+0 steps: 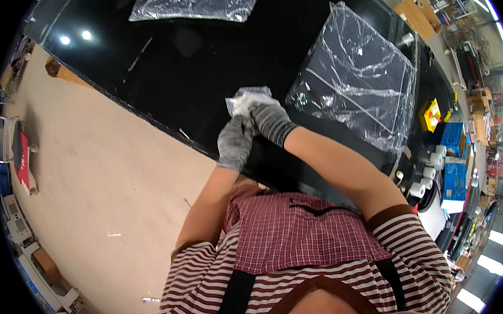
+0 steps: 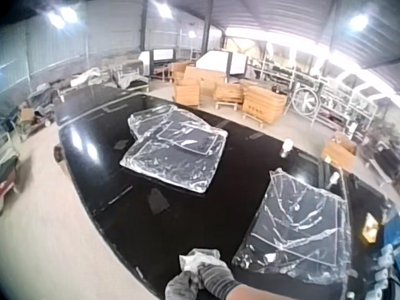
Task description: The person wraps glass panels in plastic film, secures them with tape using a dispenser, and applies a label to a panel using a roller.
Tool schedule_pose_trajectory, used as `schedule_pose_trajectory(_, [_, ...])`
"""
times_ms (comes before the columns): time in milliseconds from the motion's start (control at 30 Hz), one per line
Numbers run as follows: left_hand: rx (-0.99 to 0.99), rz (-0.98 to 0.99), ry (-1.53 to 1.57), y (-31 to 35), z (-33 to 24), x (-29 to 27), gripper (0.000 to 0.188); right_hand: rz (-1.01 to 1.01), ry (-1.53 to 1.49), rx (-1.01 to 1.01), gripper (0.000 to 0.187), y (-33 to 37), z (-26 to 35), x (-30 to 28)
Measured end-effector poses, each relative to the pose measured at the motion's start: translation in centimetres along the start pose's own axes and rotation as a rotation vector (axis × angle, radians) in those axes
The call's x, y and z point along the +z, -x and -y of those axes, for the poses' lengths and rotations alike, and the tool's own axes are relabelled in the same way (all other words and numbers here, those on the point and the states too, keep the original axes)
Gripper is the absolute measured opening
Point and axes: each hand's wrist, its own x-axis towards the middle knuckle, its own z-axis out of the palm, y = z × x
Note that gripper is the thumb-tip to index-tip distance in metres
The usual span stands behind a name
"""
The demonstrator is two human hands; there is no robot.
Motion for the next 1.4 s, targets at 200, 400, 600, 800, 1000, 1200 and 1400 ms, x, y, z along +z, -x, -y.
schedule_pose_trajectory(200, [-0.05, 0.083, 0.044, -0.6, 0.5, -0.4, 0.019, -0.129, -0.028, -0.089, 0.034, -0.7, 0.3, -0.1])
schedule_pose_trajectory(400, [-0.031, 0.031, 0.06, -0.9, 1.2, -0.5, 0.021, -0.186, 0.141, -0.148, 0.025, 3.9, 1.6, -2.8])
schedule_pose_trajectory(600, [-0.036, 0.023, 0.111, -1.6, 1.2, -0.4, 0.019, -0.15, -0.131, -0.106, 0.024, -2.1, -2.0, 0.3])
schedule_pose_trajectory(800, [-0.046, 0.016, 0.082, -1.8, 1.3, -0.1, 0.015, -0.339, -0.272, -0.322, 0.018, 0.8, -4.4, 0.9])
schedule_pose_trajectory(1000, [-0.055, 0.013, 0.098, -1.8, 1.0, -0.2, 0.013, -0.37, -0.406, -0.364, 0.014, 0.8, -5.2, 1.7])
schedule_pose_trajectory(1200, [-0.065, 0.023, 0.097, -1.8, 1.2, -0.2, 0.015, -0.31, -0.319, -0.298, 0.024, 2.4, -4.9, -0.1])
schedule_pose_trajectory(1400, [-0.037, 0.015, 0.094, -1.7, 0.6, -0.2, 0.013, -0.281, -0.384, -0.228, 0.028, 1.7, -5.3, 0.3])
